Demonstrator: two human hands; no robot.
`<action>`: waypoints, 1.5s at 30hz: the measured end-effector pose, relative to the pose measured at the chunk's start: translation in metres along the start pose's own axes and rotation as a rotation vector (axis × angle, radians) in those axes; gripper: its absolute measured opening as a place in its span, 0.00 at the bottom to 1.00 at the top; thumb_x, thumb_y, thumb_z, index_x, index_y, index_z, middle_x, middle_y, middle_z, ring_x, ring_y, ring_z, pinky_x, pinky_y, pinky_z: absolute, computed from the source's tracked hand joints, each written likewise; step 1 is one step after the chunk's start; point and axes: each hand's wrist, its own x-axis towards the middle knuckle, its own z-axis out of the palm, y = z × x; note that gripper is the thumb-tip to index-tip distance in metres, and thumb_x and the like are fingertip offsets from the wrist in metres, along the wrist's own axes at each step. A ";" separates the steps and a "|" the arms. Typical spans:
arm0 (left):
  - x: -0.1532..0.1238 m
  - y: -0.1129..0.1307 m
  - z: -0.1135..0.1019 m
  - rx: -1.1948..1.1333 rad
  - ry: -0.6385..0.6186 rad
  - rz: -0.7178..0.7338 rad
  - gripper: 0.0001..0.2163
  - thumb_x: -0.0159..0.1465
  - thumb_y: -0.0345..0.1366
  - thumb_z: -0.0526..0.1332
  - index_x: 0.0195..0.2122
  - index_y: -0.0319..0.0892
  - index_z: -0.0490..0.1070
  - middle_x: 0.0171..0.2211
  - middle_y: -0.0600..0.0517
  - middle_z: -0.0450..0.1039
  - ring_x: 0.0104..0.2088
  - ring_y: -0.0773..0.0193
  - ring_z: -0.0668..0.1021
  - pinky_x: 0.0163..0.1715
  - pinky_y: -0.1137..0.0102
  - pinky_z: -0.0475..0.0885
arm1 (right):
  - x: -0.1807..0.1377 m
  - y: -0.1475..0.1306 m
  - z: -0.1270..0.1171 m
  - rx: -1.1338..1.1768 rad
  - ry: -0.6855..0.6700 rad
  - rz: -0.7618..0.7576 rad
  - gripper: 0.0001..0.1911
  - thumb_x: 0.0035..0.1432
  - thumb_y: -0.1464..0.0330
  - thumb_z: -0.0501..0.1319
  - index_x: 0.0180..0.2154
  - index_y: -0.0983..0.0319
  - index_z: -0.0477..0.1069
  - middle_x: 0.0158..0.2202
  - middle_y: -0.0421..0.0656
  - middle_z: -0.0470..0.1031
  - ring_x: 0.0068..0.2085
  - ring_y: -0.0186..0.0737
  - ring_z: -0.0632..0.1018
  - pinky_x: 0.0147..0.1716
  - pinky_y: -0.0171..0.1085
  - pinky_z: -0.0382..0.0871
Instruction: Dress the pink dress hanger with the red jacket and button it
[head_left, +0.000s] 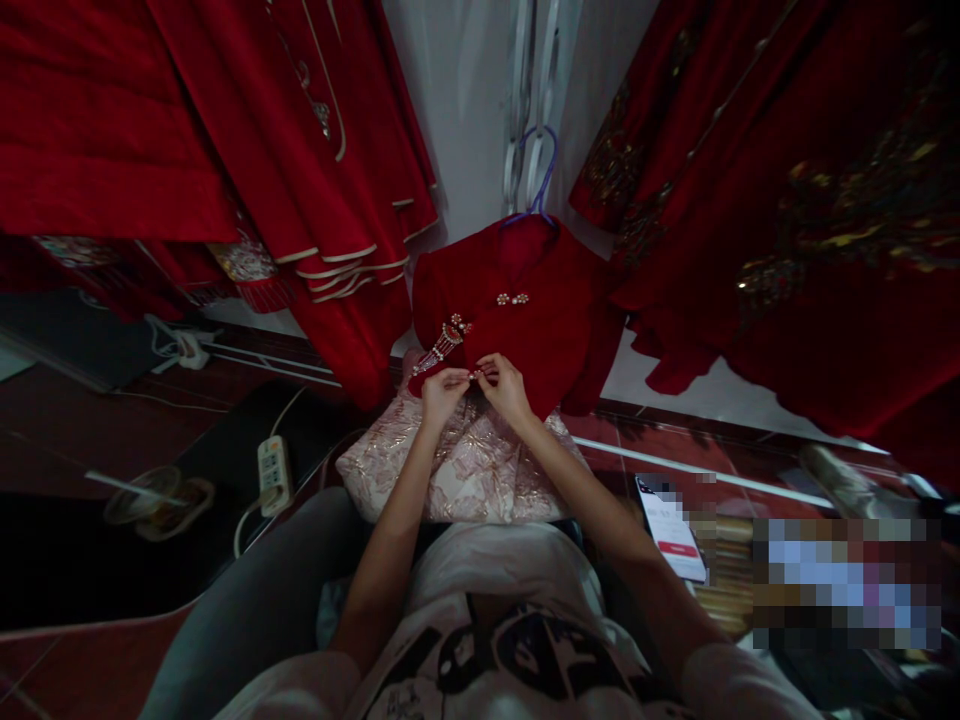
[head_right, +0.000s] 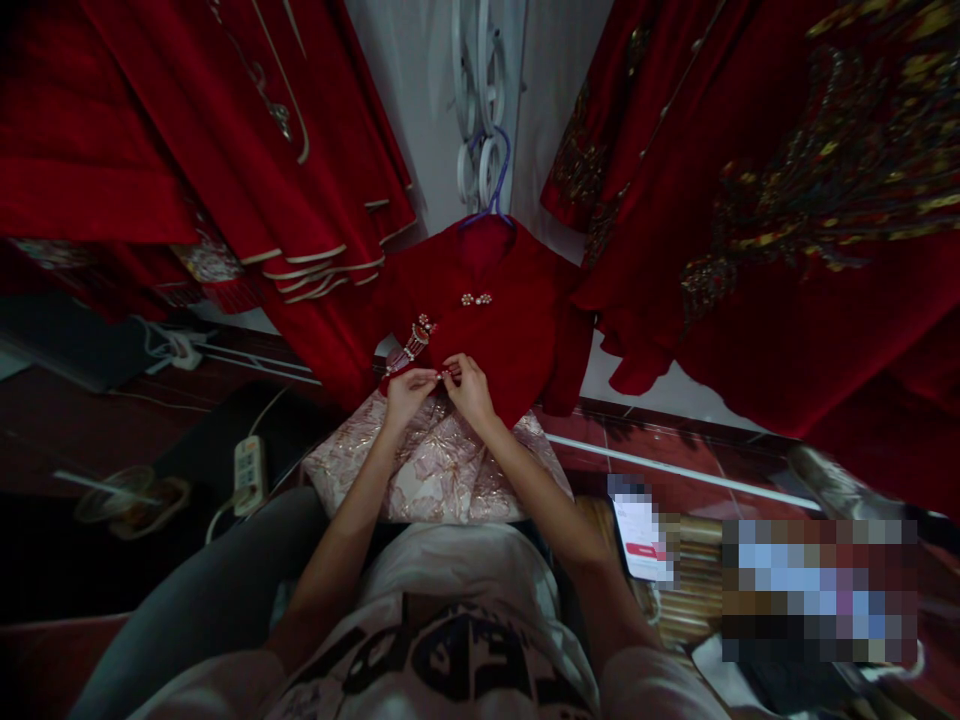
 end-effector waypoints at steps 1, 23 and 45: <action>0.001 0.001 -0.002 0.013 0.029 0.013 0.10 0.51 0.26 0.63 0.35 0.38 0.75 0.35 0.48 0.79 0.33 0.65 0.80 0.40 0.67 0.76 | -0.001 0.001 -0.003 -0.009 0.002 0.004 0.08 0.57 0.72 0.56 0.40 0.62 0.68 0.38 0.44 0.71 0.36 0.35 0.75 0.39 0.36 0.74; -0.013 -0.005 0.008 0.212 -0.050 0.126 0.07 0.59 0.34 0.63 0.37 0.41 0.76 0.37 0.47 0.78 0.37 0.62 0.80 0.42 0.63 0.76 | -0.015 0.024 0.002 0.203 -0.006 0.171 0.14 0.53 0.69 0.59 0.43 0.62 0.66 0.40 0.44 0.72 0.36 0.34 0.77 0.39 0.36 0.74; -0.028 0.001 0.017 0.337 0.060 0.218 0.07 0.63 0.39 0.58 0.37 0.41 0.68 0.33 0.49 0.74 0.33 0.66 0.77 0.37 0.70 0.73 | -0.018 0.017 -0.004 0.067 -0.028 0.100 0.09 0.56 0.68 0.59 0.41 0.61 0.68 0.35 0.42 0.75 0.35 0.35 0.77 0.38 0.35 0.72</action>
